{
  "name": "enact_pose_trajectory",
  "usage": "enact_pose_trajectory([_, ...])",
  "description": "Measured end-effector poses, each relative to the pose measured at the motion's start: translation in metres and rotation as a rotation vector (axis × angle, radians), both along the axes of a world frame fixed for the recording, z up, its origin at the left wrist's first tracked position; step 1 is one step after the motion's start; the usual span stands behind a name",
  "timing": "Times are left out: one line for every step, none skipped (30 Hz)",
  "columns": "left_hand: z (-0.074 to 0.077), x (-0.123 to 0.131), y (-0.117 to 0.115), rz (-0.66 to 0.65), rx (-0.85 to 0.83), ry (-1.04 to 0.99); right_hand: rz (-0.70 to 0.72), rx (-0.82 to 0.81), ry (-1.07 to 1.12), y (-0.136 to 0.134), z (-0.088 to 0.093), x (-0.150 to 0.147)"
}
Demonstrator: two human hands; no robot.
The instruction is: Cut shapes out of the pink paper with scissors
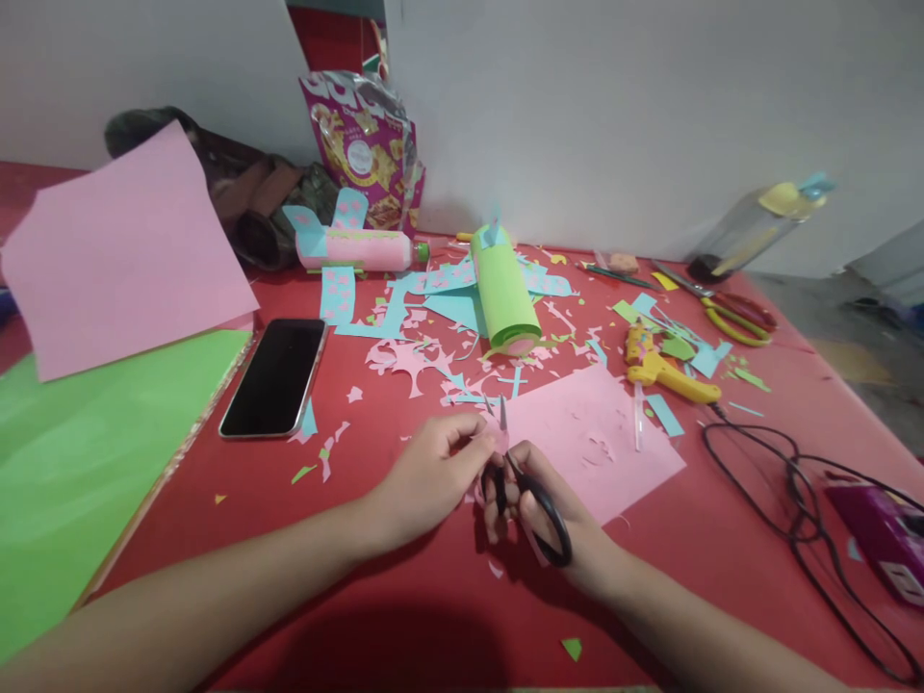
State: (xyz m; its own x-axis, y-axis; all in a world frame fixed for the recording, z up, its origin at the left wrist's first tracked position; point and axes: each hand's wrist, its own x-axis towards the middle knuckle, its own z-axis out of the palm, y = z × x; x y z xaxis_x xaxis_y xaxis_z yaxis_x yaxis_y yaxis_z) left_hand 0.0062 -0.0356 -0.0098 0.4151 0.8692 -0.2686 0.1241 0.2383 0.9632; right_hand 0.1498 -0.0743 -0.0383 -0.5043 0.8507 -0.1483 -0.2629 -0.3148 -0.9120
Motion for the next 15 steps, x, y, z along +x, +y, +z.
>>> enact_pose_trajectory([0.0003,0.0003,-0.0003,0.002,-0.007,-0.006,0.0,0.002,-0.009,-0.0003,0.0,-0.0002])
enact_pose_trajectory([0.0007,0.0004,-0.0006,0.005,-0.013,-0.01,-0.001,0.002,-0.013,-0.0005,-0.0002,-0.0004])
enact_pose_trajectory([0.0011,0.0005,-0.0008,0.008,-0.017,-0.013,0.003,0.0,-0.014,-0.0007,-0.0005,-0.0006])
enact_pose_trajectory([0.0014,0.0005,-0.0009,0.009,-0.019,-0.015,0.007,-0.006,-0.009,-0.0009,-0.001,-0.0008])
enact_pose_trajectory([0.0017,0.0005,-0.0009,0.01,-0.021,-0.016,0.012,-0.015,0.001,-0.0011,-0.0016,-0.0011])
enact_pose_trajectory([0.0019,0.0004,-0.0008,0.009,-0.025,-0.016,0.016,-0.027,0.012,-0.0014,-0.0023,-0.0013])
enact_pose_trajectory([0.0021,0.0004,-0.0007,0.007,-0.028,-0.016,0.018,-0.038,0.022,-0.0017,-0.0028,-0.0015])
enact_pose_trajectory([0.0022,0.0003,-0.0004,0.006,-0.03,-0.016,0.019,-0.045,0.028,-0.002,-0.0032,-0.0016])
enact_pose_trajectory([0.0022,0.0004,-0.0002,0.003,-0.032,-0.014,0.018,-0.051,0.031,-0.0022,-0.0034,-0.0017])
enact_pose_trajectory([0.0021,0.0004,0.0,0.002,-0.031,-0.009,0.014,-0.057,0.032,-0.0025,-0.0034,-0.0019])
enact_pose_trajectory([0.0018,0.0005,0.0001,0.001,-0.028,-0.002,0.012,-0.064,0.03,-0.0027,-0.0032,-0.0021])
enact_pose_trajectory([0.0014,0.0005,0.0002,0.003,-0.023,0.006,0.009,-0.07,0.027,-0.0028,-0.0029,-0.0024])
enact_pose_trajectory([0.0009,0.0005,0.0002,0.004,-0.018,0.013,0.004,-0.075,0.024,-0.0029,-0.0026,-0.0028])
enact_pose_trajectory([0.0002,0.0005,0.0001,0.004,-0.014,0.02,-0.002,-0.08,0.02,-0.003,-0.0024,-0.0033])
enact_pose_trajectory([-0.0004,0.0003,0.0001,0.005,-0.008,0.025,-0.009,-0.085,0.014,-0.003,-0.0023,-0.0039])
